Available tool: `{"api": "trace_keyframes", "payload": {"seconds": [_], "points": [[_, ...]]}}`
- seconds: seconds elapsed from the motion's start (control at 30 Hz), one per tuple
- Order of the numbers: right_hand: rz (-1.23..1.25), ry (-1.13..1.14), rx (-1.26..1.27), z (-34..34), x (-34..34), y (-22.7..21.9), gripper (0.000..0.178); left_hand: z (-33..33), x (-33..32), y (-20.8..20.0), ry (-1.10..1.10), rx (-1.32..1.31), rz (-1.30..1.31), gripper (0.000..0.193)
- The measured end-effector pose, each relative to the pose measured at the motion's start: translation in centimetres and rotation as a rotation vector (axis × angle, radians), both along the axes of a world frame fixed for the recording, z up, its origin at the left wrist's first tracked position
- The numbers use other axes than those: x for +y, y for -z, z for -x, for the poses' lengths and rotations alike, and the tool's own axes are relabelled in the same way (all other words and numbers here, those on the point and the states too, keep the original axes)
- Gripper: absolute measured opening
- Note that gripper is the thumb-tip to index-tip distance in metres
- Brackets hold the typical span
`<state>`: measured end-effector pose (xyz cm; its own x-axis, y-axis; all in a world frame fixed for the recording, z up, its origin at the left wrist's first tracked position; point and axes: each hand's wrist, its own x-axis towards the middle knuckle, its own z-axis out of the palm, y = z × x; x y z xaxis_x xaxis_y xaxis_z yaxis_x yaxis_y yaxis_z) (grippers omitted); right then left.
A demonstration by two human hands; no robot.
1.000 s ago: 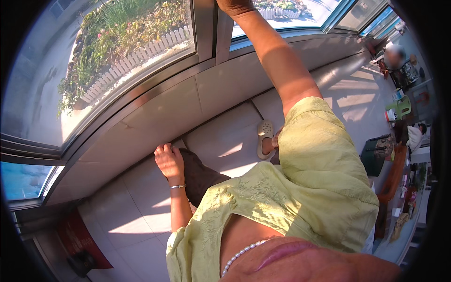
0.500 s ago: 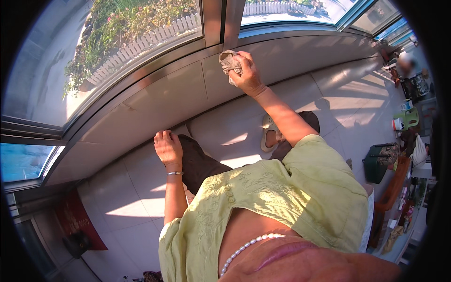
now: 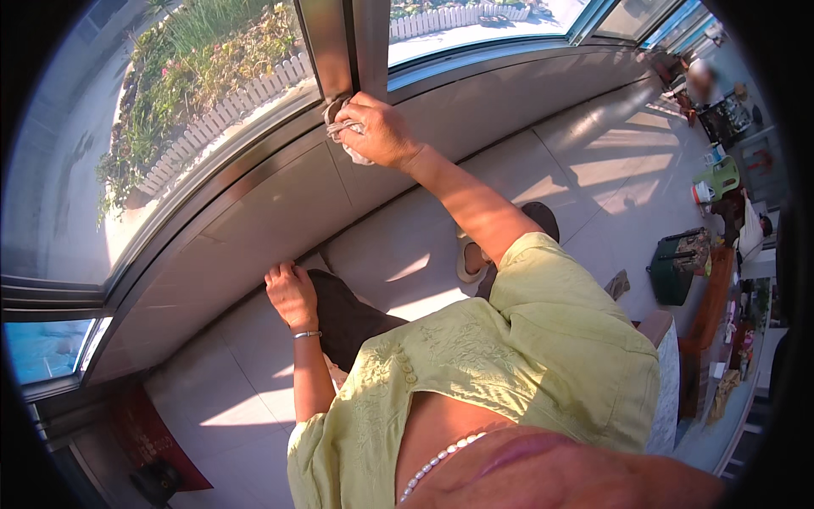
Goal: The person wipes the white window frame and the bottom edge of the glass using a grey cloth by hand.
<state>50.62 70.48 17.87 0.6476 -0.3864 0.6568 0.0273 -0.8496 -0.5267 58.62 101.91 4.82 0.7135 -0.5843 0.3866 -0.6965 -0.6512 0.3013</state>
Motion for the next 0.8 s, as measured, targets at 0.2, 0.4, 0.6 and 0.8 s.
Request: {"api": "trace_keyframes", "payload": {"seconds": [0.2,0.4,0.6,0.8], "points": [[-0.851,-0.365,-0.285,5.1,-2.7,-6.2,0.026,0.9,0.4,-0.6,-0.023,0.038,-0.022,0.01],[-1.235,-0.993,-0.731,4.2,-5.4,-13.5,0.031,1.0,0.5,-0.3,-0.038,0.021,0.027,0.009],[-0.907,-0.339,-0.746,-1.1,-7.9,-9.2,0.021,1.3,-0.4,0.0,-0.025,-0.065,0.04,0.007],[-0.293,0.015,-0.725,-1.3,-2.5,-4.7,0.023,1.0,0.3,0.2,-0.019,-0.071,0.12,0.003]]}}
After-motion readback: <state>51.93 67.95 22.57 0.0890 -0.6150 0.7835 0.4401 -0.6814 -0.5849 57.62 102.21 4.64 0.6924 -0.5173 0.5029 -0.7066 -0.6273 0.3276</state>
